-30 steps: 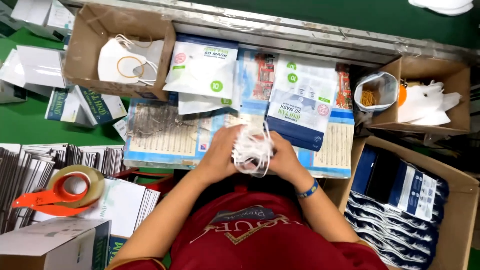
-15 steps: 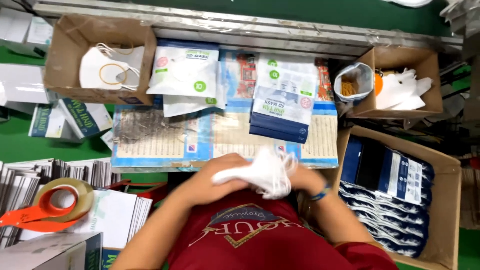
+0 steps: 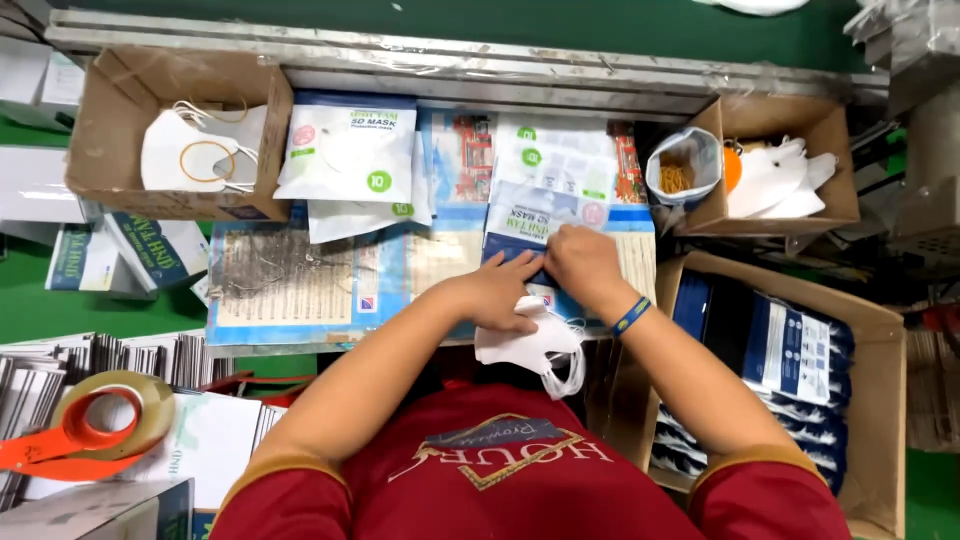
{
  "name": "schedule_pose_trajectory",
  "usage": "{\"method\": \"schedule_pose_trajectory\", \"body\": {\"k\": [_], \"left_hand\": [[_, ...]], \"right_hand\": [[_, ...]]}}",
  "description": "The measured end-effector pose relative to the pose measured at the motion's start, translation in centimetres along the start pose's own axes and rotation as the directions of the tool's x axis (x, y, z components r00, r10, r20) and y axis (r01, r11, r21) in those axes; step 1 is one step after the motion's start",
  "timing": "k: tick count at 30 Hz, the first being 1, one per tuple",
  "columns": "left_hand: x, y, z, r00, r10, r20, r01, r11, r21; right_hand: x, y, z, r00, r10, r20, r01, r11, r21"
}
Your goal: The recorder is packaging individual face masks into plastic sleeves and then into cardboard boxes at a manufacturing station.
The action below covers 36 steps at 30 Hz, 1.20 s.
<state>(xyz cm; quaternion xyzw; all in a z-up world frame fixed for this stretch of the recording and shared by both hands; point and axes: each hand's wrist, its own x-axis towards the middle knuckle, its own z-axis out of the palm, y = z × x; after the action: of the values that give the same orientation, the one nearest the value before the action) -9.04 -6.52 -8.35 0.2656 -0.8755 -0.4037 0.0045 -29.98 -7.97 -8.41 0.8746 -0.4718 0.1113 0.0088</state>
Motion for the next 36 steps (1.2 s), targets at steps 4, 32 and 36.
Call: {"method": "schedule_pose_trajectory", "body": {"k": [4,32,36], "left_hand": [[0.5,-0.4,1.4,0.993,-0.105,0.053,0.097,0.986,0.136],[-5.7,1.4,-3.5,0.564,-0.438,-0.700,-0.075,0.817,-0.571],[-4.3,-2.0,2.4,0.721,-0.446,-0.531,-0.357,0.418,-0.835]], "right_hand": [[1.7,-1.4,-2.2,0.966,0.076,-0.248,-0.070,0.997,0.034],[2.1,-12.5,-8.0,0.895,0.106,-0.433,-0.004,0.973,0.230],[0.2,-12.6,-6.3,0.918,0.031,-0.395,0.082,0.960,0.267]]}}
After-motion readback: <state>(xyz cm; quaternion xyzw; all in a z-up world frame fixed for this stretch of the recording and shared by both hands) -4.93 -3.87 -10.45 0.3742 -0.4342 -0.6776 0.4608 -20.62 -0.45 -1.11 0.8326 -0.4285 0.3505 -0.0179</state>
